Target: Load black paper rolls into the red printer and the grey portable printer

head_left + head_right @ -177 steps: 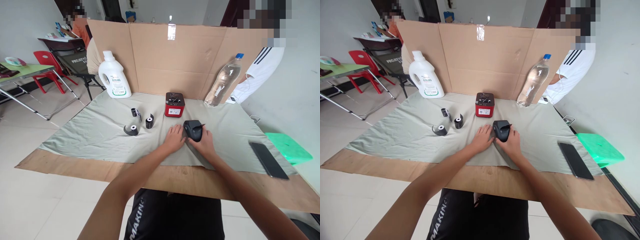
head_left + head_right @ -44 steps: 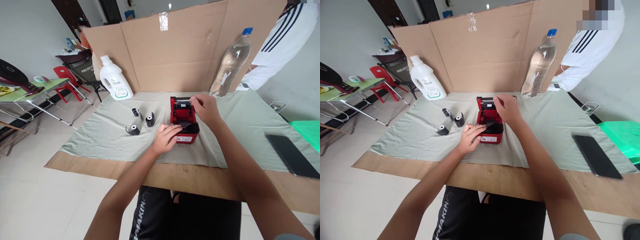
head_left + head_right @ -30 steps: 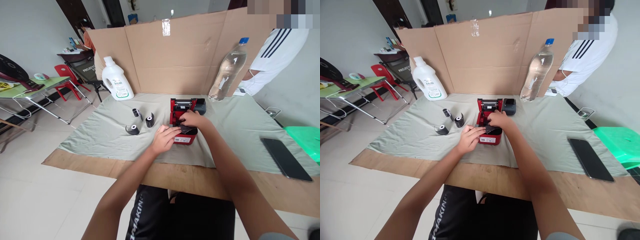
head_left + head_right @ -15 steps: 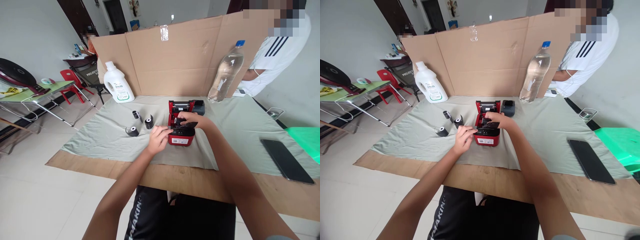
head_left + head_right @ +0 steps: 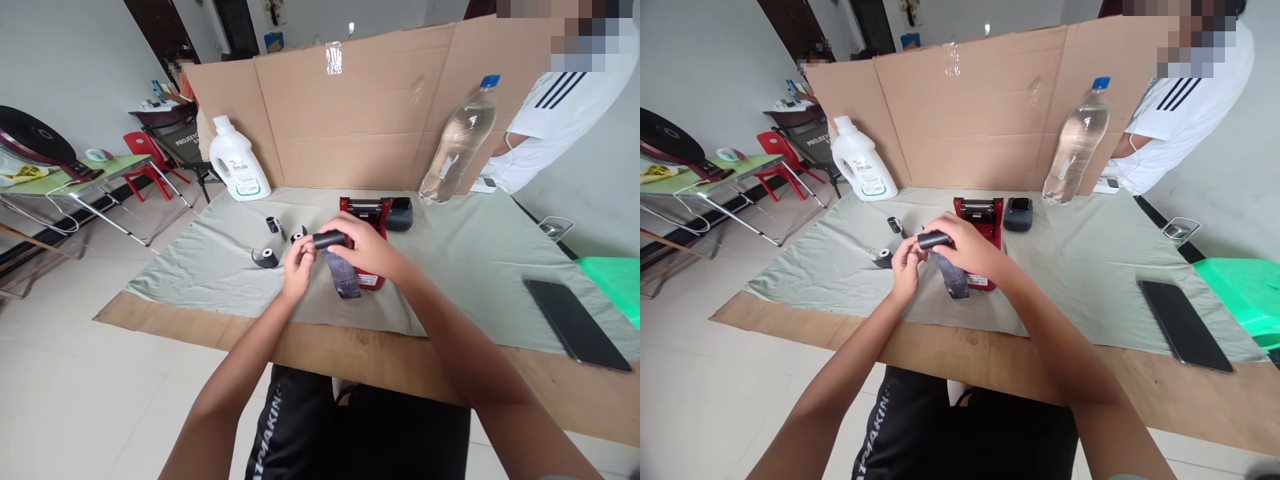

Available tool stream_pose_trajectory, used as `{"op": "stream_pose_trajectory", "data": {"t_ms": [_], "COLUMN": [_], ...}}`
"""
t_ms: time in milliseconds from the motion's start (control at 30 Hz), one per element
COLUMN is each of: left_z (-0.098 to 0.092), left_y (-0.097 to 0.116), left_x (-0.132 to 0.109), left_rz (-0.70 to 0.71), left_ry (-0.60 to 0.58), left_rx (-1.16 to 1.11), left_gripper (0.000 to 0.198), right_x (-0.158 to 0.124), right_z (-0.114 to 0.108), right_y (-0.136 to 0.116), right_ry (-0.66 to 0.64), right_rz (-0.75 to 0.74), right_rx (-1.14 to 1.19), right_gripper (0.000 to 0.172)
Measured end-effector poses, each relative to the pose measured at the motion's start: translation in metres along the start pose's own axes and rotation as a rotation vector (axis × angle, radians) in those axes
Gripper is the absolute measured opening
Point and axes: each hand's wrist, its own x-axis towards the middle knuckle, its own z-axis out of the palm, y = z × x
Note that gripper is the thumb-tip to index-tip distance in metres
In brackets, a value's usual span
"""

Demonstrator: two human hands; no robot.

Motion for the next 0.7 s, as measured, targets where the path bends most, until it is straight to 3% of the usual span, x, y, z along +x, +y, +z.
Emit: {"op": "stream_pose_trajectory", "data": {"t_ms": [100,200,333,533,700], "left_z": [0.005,0.009,0.01,0.006,0.007], "left_y": [0.002,0.003,0.002,-0.004,-0.004], "left_x": [-0.003,-0.006,-0.009,-0.011,-0.009], "left_rz": [-0.085,-0.14,-0.073,-0.129,-0.045], "left_ry": [0.071,0.121,0.132,0.045,0.112], "left_rx": [-0.061,-0.07,-0.008,0.01,0.122], "left_gripper": [0.044,0.035,0.037,0.037,0.035], "right_x": [0.0,0.0,0.001,0.0,0.0], "right_z": [0.018,0.024,0.024,0.029,0.034], "right_y": [0.001,0.005,0.013,0.018,0.018], "right_ry": [-0.032,0.017,0.1,0.049,0.184], "right_rz": [-0.035,0.066,0.279,0.28,0.378], "right_rx": [0.009,0.037,0.129,0.281,0.309], "right_gripper": [0.029,0.027,0.021,0.024,0.031]}}
